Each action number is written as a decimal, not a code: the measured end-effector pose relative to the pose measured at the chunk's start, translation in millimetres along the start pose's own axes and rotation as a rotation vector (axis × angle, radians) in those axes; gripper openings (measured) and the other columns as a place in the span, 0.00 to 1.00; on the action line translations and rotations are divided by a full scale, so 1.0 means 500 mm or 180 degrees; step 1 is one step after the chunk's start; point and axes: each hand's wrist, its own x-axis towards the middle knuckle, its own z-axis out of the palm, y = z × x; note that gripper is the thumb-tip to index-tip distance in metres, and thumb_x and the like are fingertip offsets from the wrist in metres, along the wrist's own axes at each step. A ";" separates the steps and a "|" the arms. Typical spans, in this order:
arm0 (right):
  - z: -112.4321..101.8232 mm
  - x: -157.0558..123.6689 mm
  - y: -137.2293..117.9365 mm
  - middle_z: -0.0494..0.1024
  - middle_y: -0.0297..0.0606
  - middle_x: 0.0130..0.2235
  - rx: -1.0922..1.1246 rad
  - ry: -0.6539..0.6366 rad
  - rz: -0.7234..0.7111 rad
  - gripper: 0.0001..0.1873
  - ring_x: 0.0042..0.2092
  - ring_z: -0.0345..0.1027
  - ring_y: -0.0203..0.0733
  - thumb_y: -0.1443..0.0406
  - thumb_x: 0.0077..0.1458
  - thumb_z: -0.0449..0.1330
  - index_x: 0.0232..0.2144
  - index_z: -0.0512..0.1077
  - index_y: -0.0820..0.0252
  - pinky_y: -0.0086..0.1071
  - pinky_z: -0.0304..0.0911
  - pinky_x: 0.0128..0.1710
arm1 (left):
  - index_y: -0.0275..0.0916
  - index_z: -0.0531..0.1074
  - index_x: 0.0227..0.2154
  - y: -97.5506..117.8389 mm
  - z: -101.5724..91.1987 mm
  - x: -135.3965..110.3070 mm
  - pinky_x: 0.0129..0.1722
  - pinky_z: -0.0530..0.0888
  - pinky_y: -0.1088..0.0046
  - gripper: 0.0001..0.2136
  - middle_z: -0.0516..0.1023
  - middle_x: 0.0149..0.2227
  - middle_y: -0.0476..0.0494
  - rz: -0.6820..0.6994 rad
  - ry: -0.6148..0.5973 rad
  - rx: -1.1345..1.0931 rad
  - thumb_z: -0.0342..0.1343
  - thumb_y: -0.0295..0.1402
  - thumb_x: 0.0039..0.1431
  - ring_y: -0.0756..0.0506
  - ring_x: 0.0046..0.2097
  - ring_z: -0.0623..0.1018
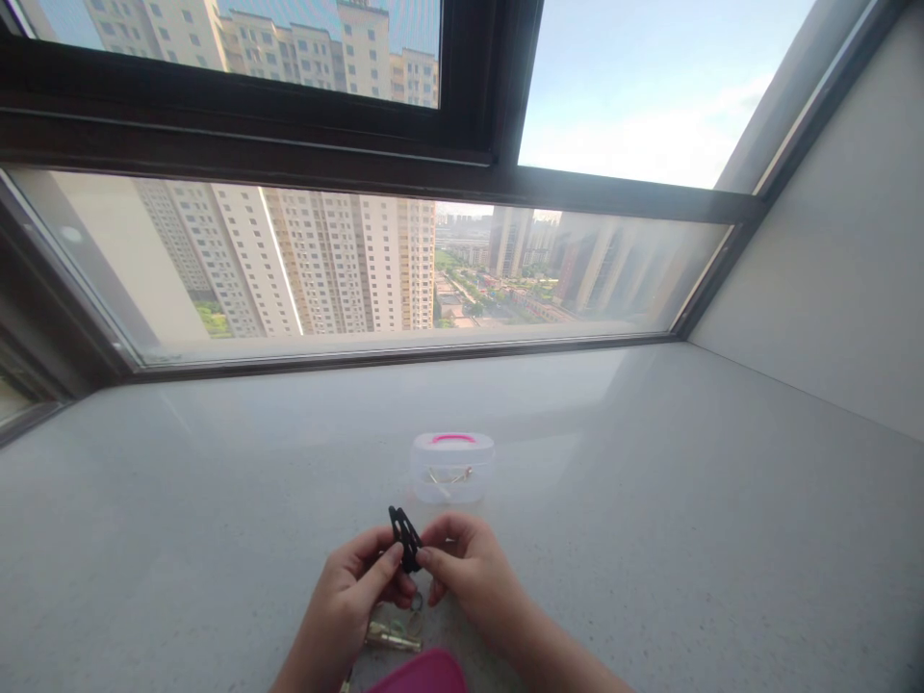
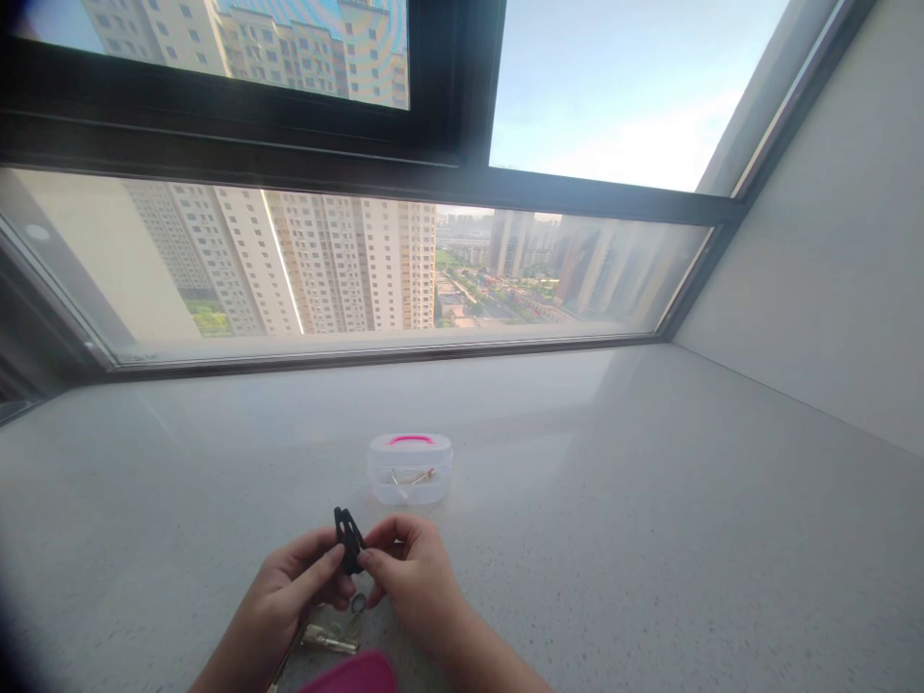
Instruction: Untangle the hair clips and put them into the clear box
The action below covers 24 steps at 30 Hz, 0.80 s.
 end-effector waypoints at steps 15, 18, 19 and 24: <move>0.002 -0.002 -0.005 0.71 0.29 0.19 0.0091 0.0106 0.0018 0.14 0.18 0.62 0.31 0.63 0.35 0.70 0.22 0.70 0.64 0.24 0.60 0.17 | 0.34 0.80 0.32 0.001 -0.005 0.000 0.25 0.75 0.75 0.13 0.79 0.20 0.45 -0.0031 -0.0177 0.0352 0.66 0.38 0.46 0.47 0.24 0.76; 0.002 -0.003 -0.002 0.72 0.30 0.19 0.0069 0.0152 0.0007 0.13 0.18 0.62 0.31 0.64 0.35 0.70 0.22 0.71 0.65 0.24 0.60 0.17 | 0.34 0.80 0.34 0.000 -0.007 0.001 0.26 0.75 0.75 0.14 0.79 0.20 0.45 -0.0049 -0.0189 0.0380 0.65 0.39 0.46 0.47 0.24 0.76; 0.002 -0.003 -0.001 0.73 0.31 0.20 0.0030 0.0175 -0.0013 0.12 0.18 0.62 0.31 0.64 0.35 0.69 0.22 0.72 0.65 0.24 0.60 0.17 | 0.34 0.81 0.34 0.000 -0.007 0.002 0.26 0.75 0.75 0.14 0.80 0.20 0.45 -0.0048 -0.0186 0.0392 0.65 0.39 0.46 0.47 0.24 0.76; 0.000 -0.002 0.003 0.75 0.37 0.23 -0.0190 0.0172 -0.0180 0.11 0.21 0.64 0.33 0.64 0.39 0.68 0.27 0.78 0.67 0.25 0.61 0.18 | 0.34 0.81 0.34 -0.002 -0.007 0.002 0.26 0.76 0.74 0.15 0.80 0.21 0.44 -0.0005 -0.0182 0.0513 0.64 0.40 0.46 0.46 0.25 0.77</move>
